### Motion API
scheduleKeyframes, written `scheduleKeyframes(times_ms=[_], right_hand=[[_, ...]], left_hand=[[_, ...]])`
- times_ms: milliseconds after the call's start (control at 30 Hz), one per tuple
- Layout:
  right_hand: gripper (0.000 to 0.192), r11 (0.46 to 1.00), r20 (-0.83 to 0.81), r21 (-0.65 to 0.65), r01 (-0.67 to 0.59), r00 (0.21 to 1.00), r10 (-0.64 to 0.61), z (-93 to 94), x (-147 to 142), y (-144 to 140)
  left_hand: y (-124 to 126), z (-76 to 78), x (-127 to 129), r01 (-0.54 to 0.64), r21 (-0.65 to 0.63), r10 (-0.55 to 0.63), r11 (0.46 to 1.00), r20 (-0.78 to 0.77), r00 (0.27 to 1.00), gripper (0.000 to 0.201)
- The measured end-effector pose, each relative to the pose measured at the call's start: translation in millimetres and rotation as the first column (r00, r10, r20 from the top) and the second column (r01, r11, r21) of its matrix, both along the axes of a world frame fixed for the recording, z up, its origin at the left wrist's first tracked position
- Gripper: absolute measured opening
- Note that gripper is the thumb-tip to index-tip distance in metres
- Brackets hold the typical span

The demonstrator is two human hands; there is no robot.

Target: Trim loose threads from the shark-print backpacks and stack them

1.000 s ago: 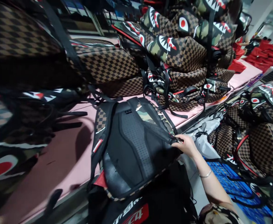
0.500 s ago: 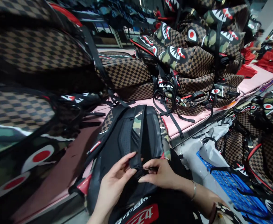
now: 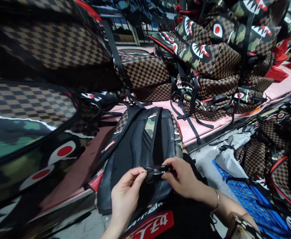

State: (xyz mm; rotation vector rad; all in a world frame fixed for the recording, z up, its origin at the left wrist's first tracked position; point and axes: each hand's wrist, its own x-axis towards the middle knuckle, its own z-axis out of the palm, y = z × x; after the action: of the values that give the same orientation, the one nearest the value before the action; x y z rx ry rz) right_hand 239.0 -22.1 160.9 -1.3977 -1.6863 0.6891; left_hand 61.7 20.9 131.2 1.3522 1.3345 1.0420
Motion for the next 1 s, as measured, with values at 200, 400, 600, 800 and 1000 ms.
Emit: scheduleKeyframes(times_ms=[200,400,600,800,1000], right_hand=[[0.010,0.978,0.420,0.168,-0.121,0.907,0.040,12.0,22.5,12.6],[0.011,0.978,0.664,0.111,-0.175,0.745,0.058,26.3,16.3,20.0],[0.005,0.982,0.628,0.047,-0.183,0.770,0.114,29.7,18.2,25.6],[0.011,0.965,0.679,-0.009,-0.263,0.706,0.199,32.0,13.4,36.5],[0.012,0.953,0.656,0.007,-0.302,0.721,0.224,29.9,13.3,36.2]], left_hand=[[-2.8,1.7,2.5,0.018,0.025,-0.018,1.000,0.004,1.000,0.017],[-3.1,7.1,7.7,-0.002,0.025,0.001,1.000,0.039,0.999,0.014],[1.3,10.2,10.2,-0.025,-0.271,0.118,0.962,0.333,0.935,0.023],[2.1,15.4,10.8,0.005,-0.298,0.098,0.954,0.330,0.939,0.028],[-1.0,13.9,7.1,0.028,-0.327,0.125,0.945,0.438,0.890,0.030]])
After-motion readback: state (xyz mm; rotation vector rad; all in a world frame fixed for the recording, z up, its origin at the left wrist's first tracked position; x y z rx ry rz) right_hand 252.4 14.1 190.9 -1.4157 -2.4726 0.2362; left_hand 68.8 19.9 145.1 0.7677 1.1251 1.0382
